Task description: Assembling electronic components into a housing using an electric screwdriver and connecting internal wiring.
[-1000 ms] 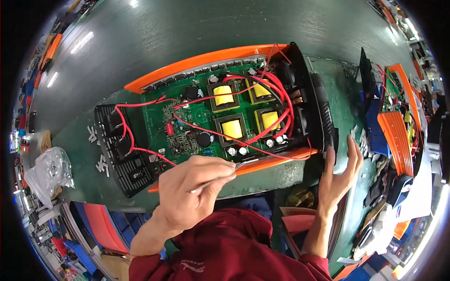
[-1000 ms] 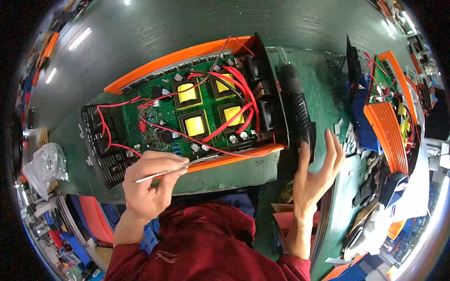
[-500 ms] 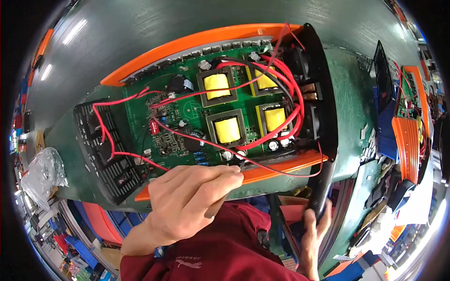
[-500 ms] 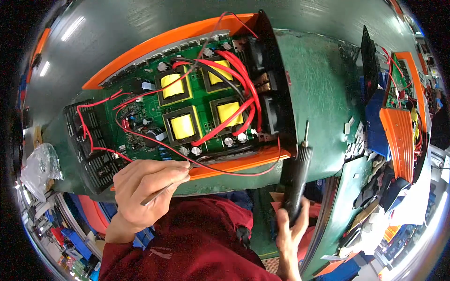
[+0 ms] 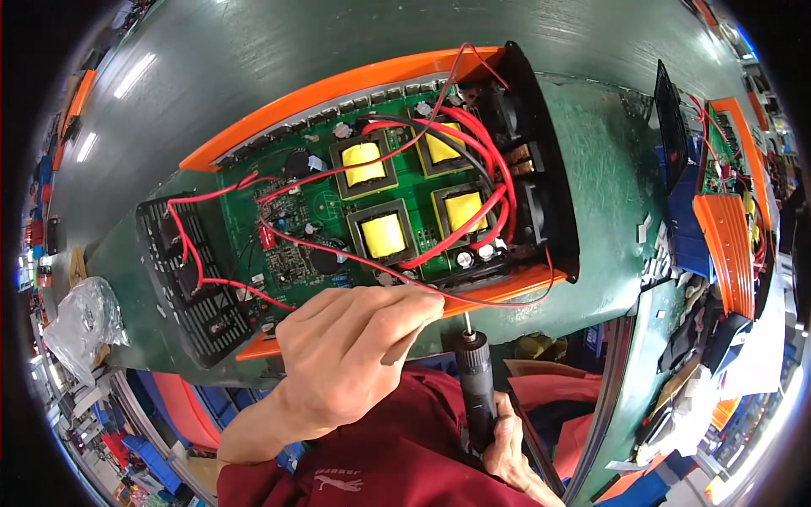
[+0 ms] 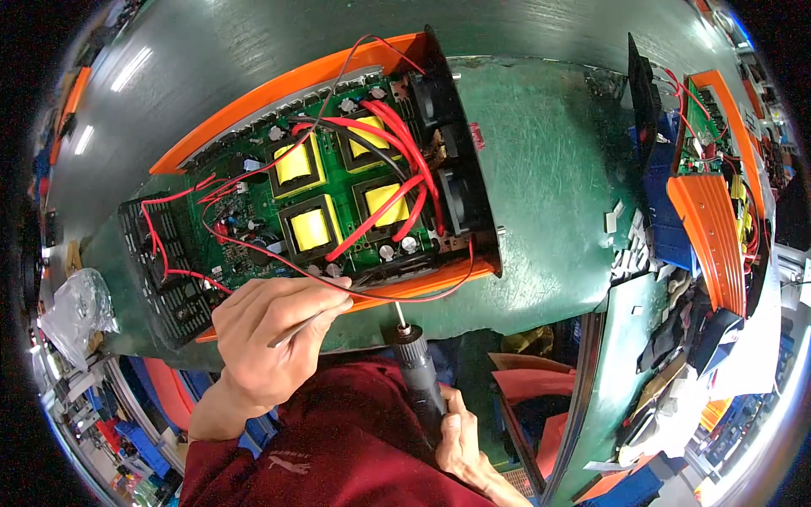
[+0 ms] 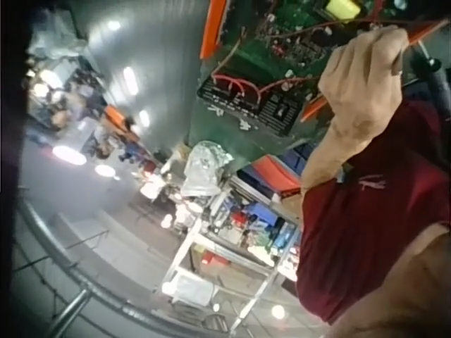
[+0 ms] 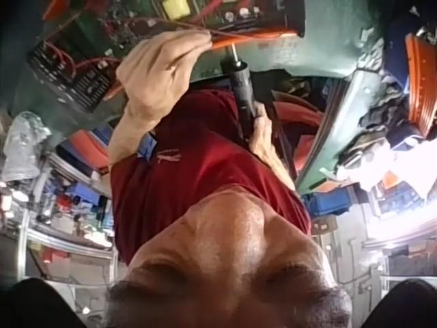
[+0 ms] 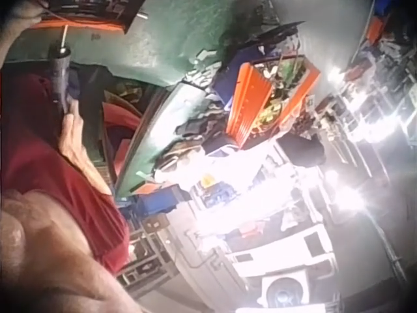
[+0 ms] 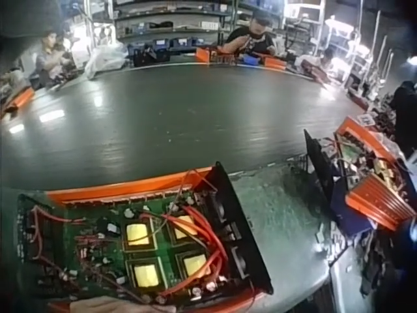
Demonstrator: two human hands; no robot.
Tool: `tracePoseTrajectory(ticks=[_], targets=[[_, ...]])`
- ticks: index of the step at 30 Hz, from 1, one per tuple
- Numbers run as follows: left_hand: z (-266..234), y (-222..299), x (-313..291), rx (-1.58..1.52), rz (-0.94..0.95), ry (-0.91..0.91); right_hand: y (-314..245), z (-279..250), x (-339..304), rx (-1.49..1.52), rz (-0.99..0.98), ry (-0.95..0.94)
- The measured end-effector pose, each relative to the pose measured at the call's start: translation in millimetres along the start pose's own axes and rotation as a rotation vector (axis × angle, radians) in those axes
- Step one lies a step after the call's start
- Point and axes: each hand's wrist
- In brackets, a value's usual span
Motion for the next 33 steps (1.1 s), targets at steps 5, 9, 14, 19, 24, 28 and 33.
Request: tracePoseTrajectory(ticks=[5,9,14,19,24,28,33], targets=[[-1,3,3,0.031,-0.021,-0.013,-3,-4,1,0.008,-0.001,0.000],[-3,3,5,0.026,-0.045,-0.042,-7,-7,4,-0.043,0.043,-0.028],[-7,1,9,-0.005,-0.081,-0.092,-6,-4,5,0.056,0.041,-0.039],[-4,-6,7,-0.013,-0.051,-0.069,-3,-14,7,0.441,0.036,-0.204],[-6,2,14,-0.040,-0.041,-0.151,-2,-17,6,0.264,0.103,-0.228],[12,2,26,-0.100,0.077,-0.174,-12,-19,7,0.312,0.173,-0.245],[-12,10,27,-0.515,0.072,0.121,-14,-17,1,0.230,0.149,-0.195]])
Point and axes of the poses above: each hand's wrist, its own x-axis towards the middle knuckle, its own z-axis out of the palm, y = z × x, and after that the axes turned 11 degrees about -x, right-handed
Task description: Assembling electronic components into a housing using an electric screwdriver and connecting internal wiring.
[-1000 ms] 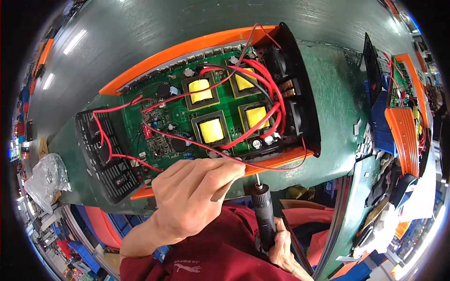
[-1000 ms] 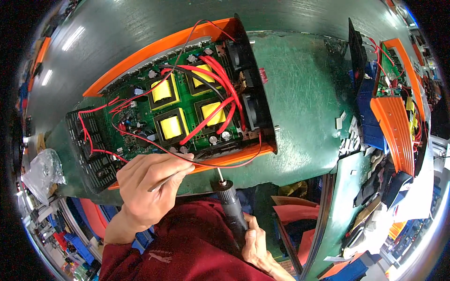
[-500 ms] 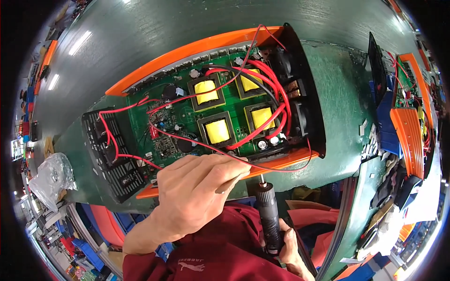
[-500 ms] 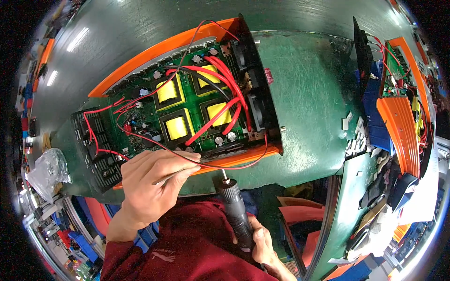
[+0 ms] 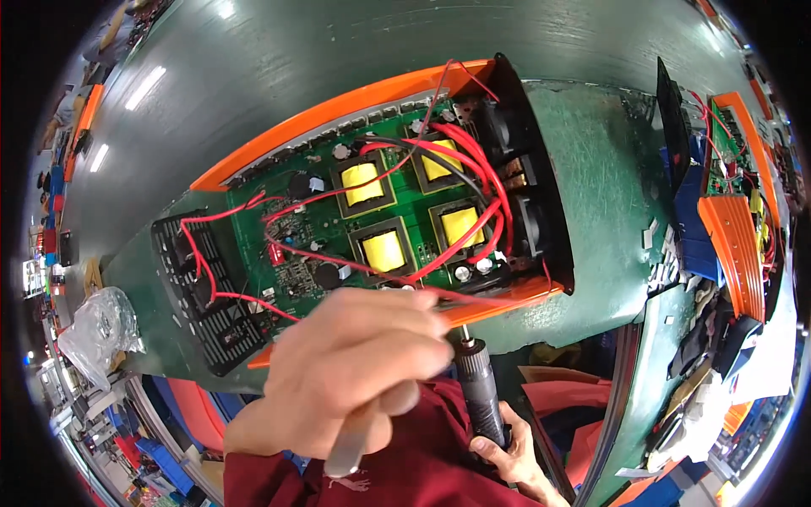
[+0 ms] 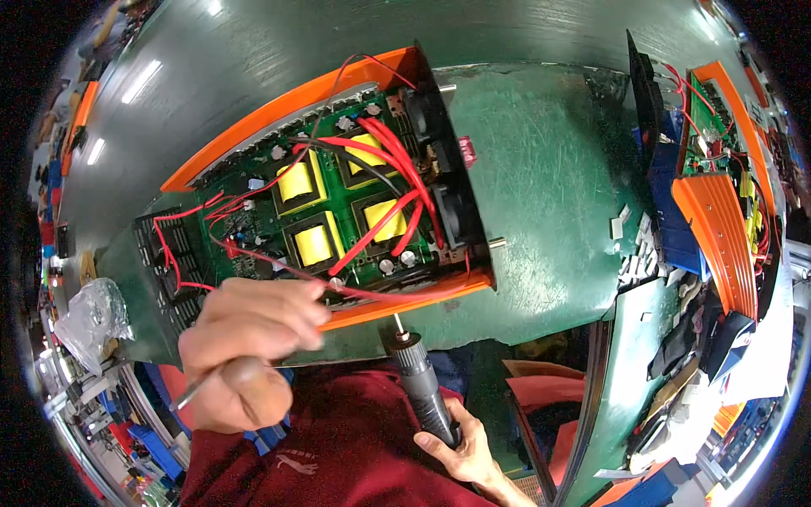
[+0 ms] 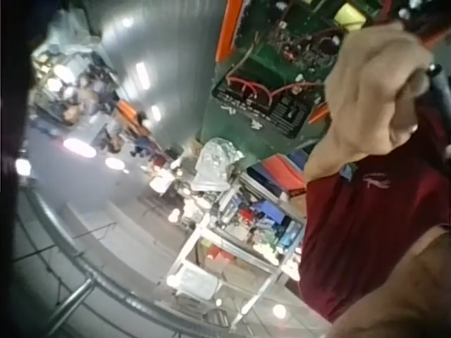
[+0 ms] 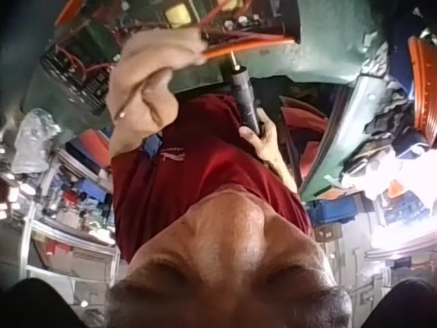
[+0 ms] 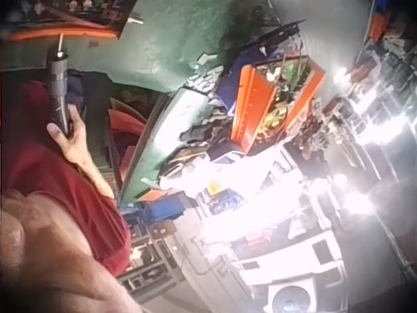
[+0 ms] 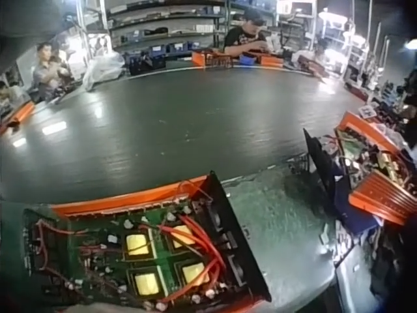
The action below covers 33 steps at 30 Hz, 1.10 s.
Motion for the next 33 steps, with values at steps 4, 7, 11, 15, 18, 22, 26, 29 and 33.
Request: tracePoseTrajectory(ticks=[4,7,11,15,18,22,26,29,33], targets=[[-2,-3,-4,0.537,-0.131,-0.341,-8,1,7,-0.168,-0.084,0.052],[3,-3,-5,0.623,-0.185,-0.403,-2,1,8,-0.155,-0.066,0.033],[7,-1,-2,0.758,-0.235,-0.519,7,-3,6,-0.037,-0.024,-0.042],[8,-5,1,0.770,-0.227,-0.572,-3,1,11,0.047,-0.052,-0.069],[7,-3,4,0.797,-0.228,-0.619,4,4,11,0.051,-0.101,-0.049],[5,-4,4,0.779,-0.236,-0.630,6,6,13,0.039,-0.162,-0.030],[3,-4,7,0.737,-0.256,-0.665,-5,5,25,0.229,0.013,-0.209],[4,-4,6,0.754,-0.283,-0.696,6,8,21,0.539,0.175,-0.343],[-12,7,-5,0.688,-0.155,-0.328,14,1,17,0.159,0.033,-0.043]])
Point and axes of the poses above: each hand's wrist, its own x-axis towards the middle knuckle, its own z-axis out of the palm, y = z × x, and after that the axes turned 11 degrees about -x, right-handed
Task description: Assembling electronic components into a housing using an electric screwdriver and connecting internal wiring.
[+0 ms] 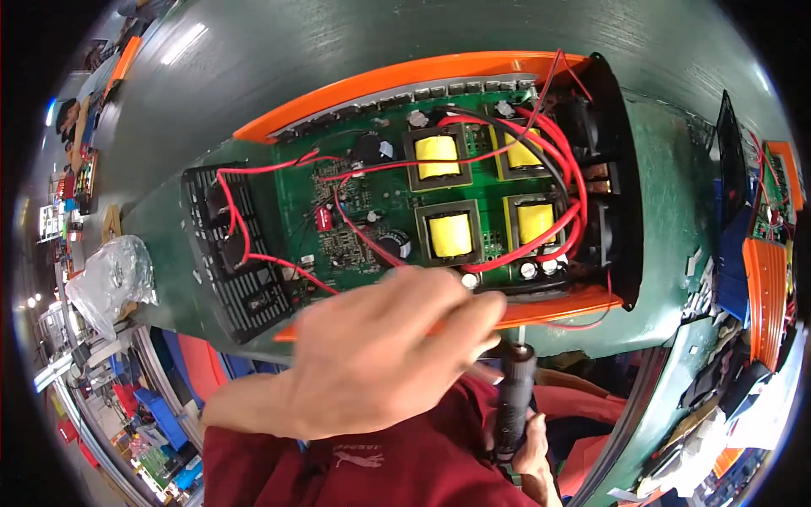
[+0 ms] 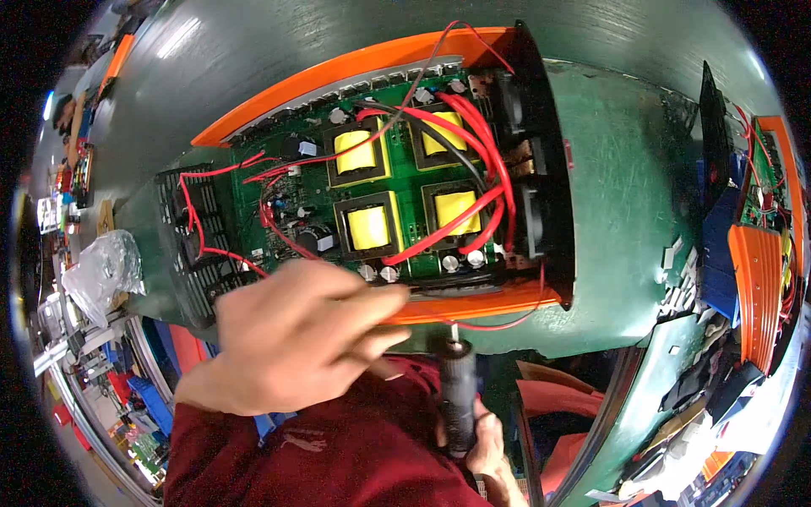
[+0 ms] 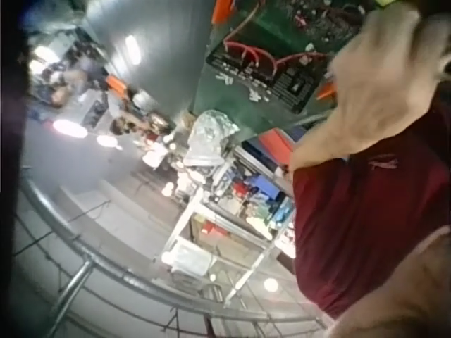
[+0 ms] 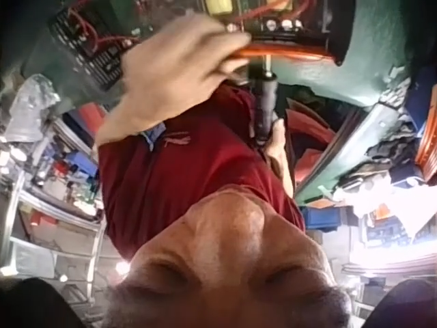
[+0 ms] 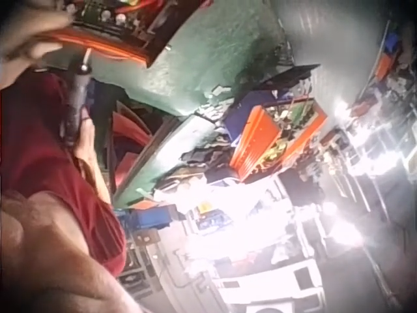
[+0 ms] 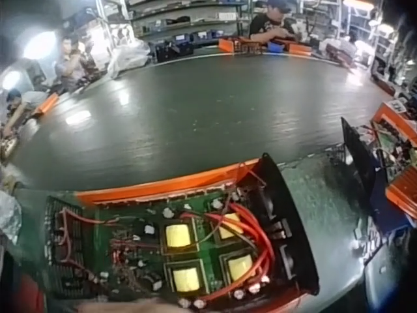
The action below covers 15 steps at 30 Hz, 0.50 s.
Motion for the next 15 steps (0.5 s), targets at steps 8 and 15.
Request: tracePoseTrajectory(ticks=[8,15], targets=[[-61,-47,-108,0.223,-0.410,0.398,-11,-30,1,0.223,-0.290,0.651],[-95,-51,-162,0.385,-0.553,0.630,-120,-44,35,-0.745,-0.194,1.040]])
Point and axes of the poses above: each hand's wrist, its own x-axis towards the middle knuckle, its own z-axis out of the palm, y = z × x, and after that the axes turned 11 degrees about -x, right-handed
